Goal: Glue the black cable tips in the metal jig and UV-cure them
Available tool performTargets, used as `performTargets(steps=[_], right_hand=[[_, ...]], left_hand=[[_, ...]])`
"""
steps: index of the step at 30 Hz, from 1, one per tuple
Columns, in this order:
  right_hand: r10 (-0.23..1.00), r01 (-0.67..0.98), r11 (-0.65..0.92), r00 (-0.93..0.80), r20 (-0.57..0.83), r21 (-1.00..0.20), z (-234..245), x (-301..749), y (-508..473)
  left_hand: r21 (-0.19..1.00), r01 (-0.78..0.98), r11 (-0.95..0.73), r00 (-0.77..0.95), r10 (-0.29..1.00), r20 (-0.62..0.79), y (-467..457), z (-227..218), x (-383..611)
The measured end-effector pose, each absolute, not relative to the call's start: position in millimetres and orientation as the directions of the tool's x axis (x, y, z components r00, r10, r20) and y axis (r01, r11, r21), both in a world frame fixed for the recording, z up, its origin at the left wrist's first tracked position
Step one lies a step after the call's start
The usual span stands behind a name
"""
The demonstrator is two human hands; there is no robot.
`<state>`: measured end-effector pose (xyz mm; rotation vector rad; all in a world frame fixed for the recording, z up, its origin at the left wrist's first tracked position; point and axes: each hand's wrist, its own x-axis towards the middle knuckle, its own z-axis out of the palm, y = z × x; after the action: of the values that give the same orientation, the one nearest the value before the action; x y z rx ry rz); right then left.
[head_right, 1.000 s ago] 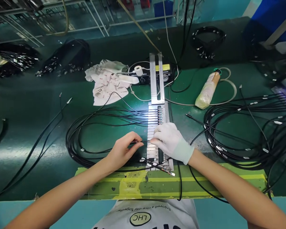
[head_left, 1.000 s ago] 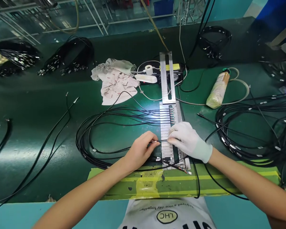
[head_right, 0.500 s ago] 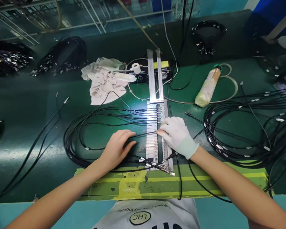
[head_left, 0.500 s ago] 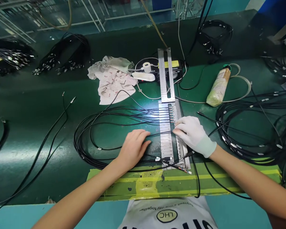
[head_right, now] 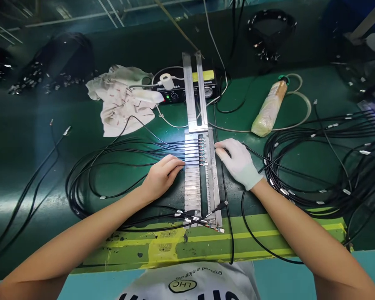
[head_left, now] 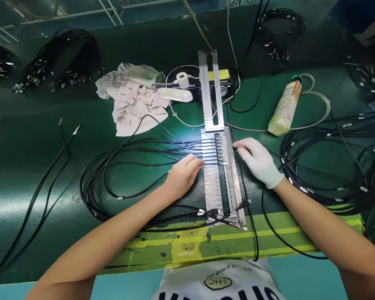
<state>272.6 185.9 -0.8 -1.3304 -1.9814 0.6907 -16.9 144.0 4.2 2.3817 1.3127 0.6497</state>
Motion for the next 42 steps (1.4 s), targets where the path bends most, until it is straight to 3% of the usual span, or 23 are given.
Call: performTargets(steps=[9, 14, 22, 28, 36, 42], right_hand=[[0.935, 0.626, 0.348, -0.292, 0.203, -0.698, 5.8, 266.6, 187.5], [0.935, 0.636, 0.347, -0.295, 0.198, -0.690, 5.3, 266.2, 188.5], [0.935, 0.643, 0.342, -0.303, 0.183, -0.685, 6.2, 265.8, 190.7], [0.937, 0.640, 0.331, -0.312, 0.158, -0.694, 7.1, 266.2, 193.4], [0.939, 0.646, 0.327, -0.300, 0.165, -0.690, 3.9, 266.1, 194.6], [0.935, 0.645, 0.347, -0.291, 0.201, -0.681, 1.2, 265.9, 191.4]], left_hand=[[0.501, 0.691, -0.520, 0.487, 0.848, 0.209, 145.9, -1.4, -19.8], [0.402, 0.683, -0.610, 0.567, 0.789, 0.235, 153.0, 7.5, -17.3], [0.459, 0.650, -0.605, 0.564, 0.789, 0.243, 151.7, -1.3, -20.0], [0.316, 0.755, -0.574, 0.519, 0.819, 0.245, 137.1, -2.8, -31.0], [0.076, 0.733, -0.676, 0.628, 0.715, 0.305, 134.9, 0.8, -22.8], [0.168, 0.731, -0.662, 0.603, 0.741, 0.296, 159.1, 12.1, -9.6]])
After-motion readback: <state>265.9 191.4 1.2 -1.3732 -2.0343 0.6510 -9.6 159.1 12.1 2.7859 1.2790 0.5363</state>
